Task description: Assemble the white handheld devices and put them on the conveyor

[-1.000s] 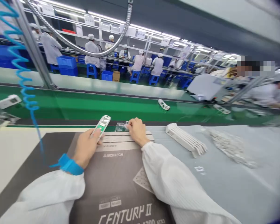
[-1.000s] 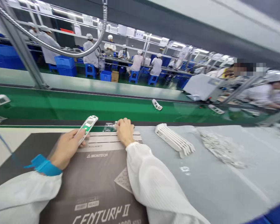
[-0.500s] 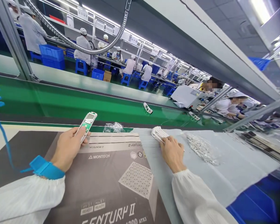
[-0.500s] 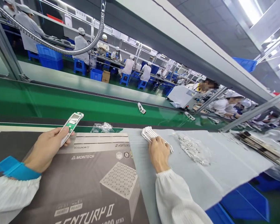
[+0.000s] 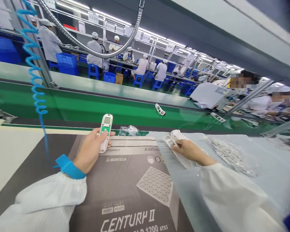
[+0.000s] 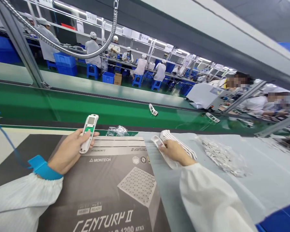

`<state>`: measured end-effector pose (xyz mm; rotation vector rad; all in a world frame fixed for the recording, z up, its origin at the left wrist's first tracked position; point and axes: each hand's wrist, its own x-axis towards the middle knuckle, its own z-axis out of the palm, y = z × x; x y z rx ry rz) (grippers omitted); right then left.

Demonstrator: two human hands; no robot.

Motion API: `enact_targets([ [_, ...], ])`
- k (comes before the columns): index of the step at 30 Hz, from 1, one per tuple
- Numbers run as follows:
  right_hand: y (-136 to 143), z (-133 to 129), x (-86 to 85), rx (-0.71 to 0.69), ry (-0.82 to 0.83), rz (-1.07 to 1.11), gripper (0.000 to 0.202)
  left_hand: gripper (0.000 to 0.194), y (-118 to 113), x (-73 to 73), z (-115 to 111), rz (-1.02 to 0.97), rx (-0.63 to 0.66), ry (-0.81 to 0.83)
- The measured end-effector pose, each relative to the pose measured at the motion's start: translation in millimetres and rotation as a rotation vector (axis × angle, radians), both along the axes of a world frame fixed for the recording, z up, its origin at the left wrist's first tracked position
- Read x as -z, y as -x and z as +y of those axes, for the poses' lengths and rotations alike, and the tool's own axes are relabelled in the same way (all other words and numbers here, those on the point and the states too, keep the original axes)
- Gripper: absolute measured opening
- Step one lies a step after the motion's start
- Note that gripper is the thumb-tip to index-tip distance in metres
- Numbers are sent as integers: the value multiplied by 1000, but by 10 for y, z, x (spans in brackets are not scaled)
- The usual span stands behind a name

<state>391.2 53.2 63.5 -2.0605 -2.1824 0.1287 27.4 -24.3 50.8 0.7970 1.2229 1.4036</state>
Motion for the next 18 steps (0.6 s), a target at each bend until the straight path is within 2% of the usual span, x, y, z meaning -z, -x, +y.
enact_targets([
  [3, 321, -20, -177, -180, 214, 410, 28, 46, -55, 4, -9, 123, 37, -40],
  [5, 683, -67, -175, -201, 335, 738, 24, 47, -87, 42, -12, 252, 50, -59],
  [10, 1685, -214, 162, -238, 568, 1391, 18, 35, -145, 198, -14, 511, 109, -209],
  [13, 1983, -280, 343, -225, 606, 1488, 16, 31, -165, 246, -26, 639, 103, -240],
  [18, 1955, -308, 418, -238, 602, 1541, 19, 28, -197, 226, -49, 808, 38, -146],
])
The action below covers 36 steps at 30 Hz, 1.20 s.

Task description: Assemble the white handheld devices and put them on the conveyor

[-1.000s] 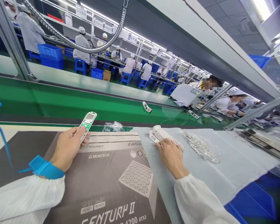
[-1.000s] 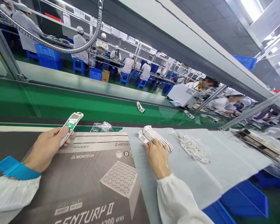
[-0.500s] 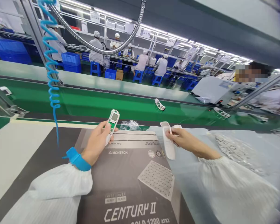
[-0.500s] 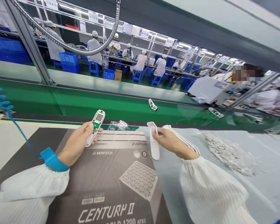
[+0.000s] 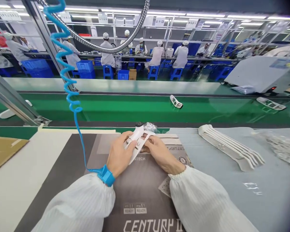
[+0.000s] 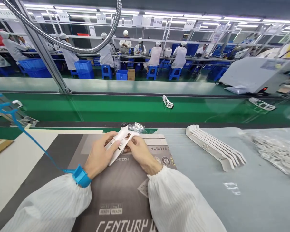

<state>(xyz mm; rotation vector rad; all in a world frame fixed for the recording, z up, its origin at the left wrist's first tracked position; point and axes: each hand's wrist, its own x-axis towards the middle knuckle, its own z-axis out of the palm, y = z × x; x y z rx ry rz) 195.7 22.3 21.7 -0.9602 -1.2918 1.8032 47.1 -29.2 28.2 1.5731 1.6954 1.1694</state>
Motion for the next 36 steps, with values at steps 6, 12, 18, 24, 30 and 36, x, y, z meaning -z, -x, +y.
enact_targets([
  [6, -156, 14, -14, -10, 131, 190, 42, 28, -28, 4, 1, 50, 4, -34],
  [12, -157, -2, 2, 12, 92, 116, 37, 26, -62, -3, -10, 73, 0, -43],
  [18, -151, -35, 12, 156, -182, -389, 31, 25, 76, -47, 9, 66, -199, -36],
  [24, -269, -63, -71, 319, -682, -800, 34, 27, 213, -47, 43, 45, -338, 7],
  [30, -202, -133, -55, -28, -955, -850, 24, 26, 183, -39, 46, 35, -303, -16],
  [36, -175, -157, -27, -35, -897, -819, 15, 26, 189, -33, 53, 43, -304, -5],
])
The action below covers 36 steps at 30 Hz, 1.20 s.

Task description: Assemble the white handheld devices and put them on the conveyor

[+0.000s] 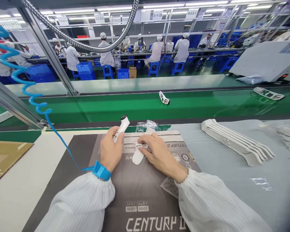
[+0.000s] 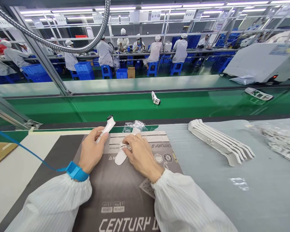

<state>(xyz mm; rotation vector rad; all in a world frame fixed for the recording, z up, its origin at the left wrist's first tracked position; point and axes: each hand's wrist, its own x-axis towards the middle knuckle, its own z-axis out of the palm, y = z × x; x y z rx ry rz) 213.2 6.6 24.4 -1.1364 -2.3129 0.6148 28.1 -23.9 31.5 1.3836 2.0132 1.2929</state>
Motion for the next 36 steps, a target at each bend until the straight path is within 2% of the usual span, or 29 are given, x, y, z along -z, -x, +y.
enact_targets([
  [6, 21, 6, 1, 65, 151, 175, 5, 27, 3, -1, 4, -9, -16, -4],
  [10, -3, 29, -91, 155, 314, 230, 15, 27, 10, -6, 2, -6, -24, -2],
  [13, -78, 50, -185, 177, 362, 237, 19, 27, 18, -4, -2, 2, -30, -10],
  [16, -121, 46, -231, 118, 387, 126, 18, 27, 21, 1, -6, 4, -24, -13],
  [21, -47, -19, -204, 206, 181, -108, 17, 26, 20, 12, -3, -4, -16, -20],
  [23, -17, -36, -192, 217, 117, -119, 17, 26, 17, 11, 0, -11, -13, -19],
  [28, -1, -26, -133, 146, -99, -105, 10, 25, 0, -20, -5, -8, -13, -17],
  [36, 44, 13, 16, 264, -219, -100, 21, 27, 4, -18, -7, -4, -9, -20],
])
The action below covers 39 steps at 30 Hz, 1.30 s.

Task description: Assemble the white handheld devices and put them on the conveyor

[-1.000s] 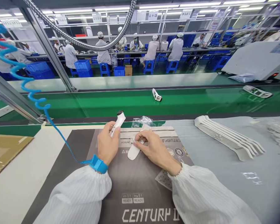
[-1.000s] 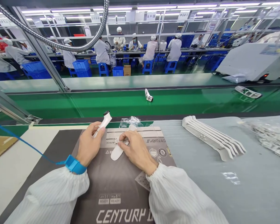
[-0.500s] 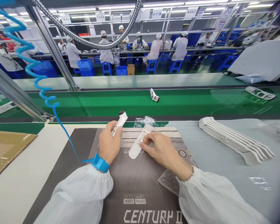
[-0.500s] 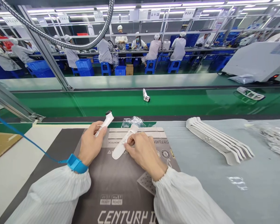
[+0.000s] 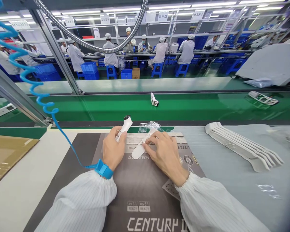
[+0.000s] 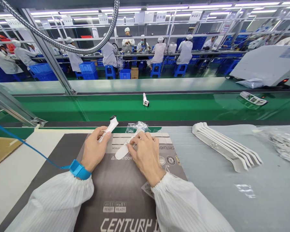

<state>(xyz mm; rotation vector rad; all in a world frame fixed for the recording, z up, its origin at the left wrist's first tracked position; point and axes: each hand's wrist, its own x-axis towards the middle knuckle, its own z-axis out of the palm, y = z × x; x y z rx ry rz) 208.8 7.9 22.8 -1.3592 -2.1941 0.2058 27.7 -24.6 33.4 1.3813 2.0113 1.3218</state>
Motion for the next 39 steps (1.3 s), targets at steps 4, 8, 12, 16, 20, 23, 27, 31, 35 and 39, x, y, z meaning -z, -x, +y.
enact_targets([
  [4, 15, -10, -9, 35, 53, 5, 26, 28, -2, 5, -1, -4, 4, 18],
  [8, 23, -37, 13, 18, 23, -34, 25, 28, -5, 11, -8, -20, 11, 10],
  [12, 25, -42, 9, 38, 38, -14, 24, 28, 8, 26, -7, -18, 23, 21],
  [16, -140, 83, -76, -29, 49, 138, 18, 29, 20, 24, 4, -22, 35, 34],
  [20, -327, 248, -61, -163, 61, 143, 50, 27, -22, -8, -8, -12, 126, -22],
  [23, -314, 270, 32, -229, 134, 173, 52, 24, -104, -17, -43, 48, 228, -88],
  [27, -236, 222, 82, -191, 353, 366, 57, 25, -196, 50, -75, 277, 373, -107],
  [31, -236, 214, 36, -133, 520, 447, 57, 25, -157, 115, -46, 569, 468, -43],
  [35, -224, 215, 13, -154, 480, 479, 44, 23, -22, 106, 19, 686, 493, -101],
  [39, -210, 203, 15, -208, 495, 528, 43, 24, 103, 104, 68, 635, 513, -58],
])
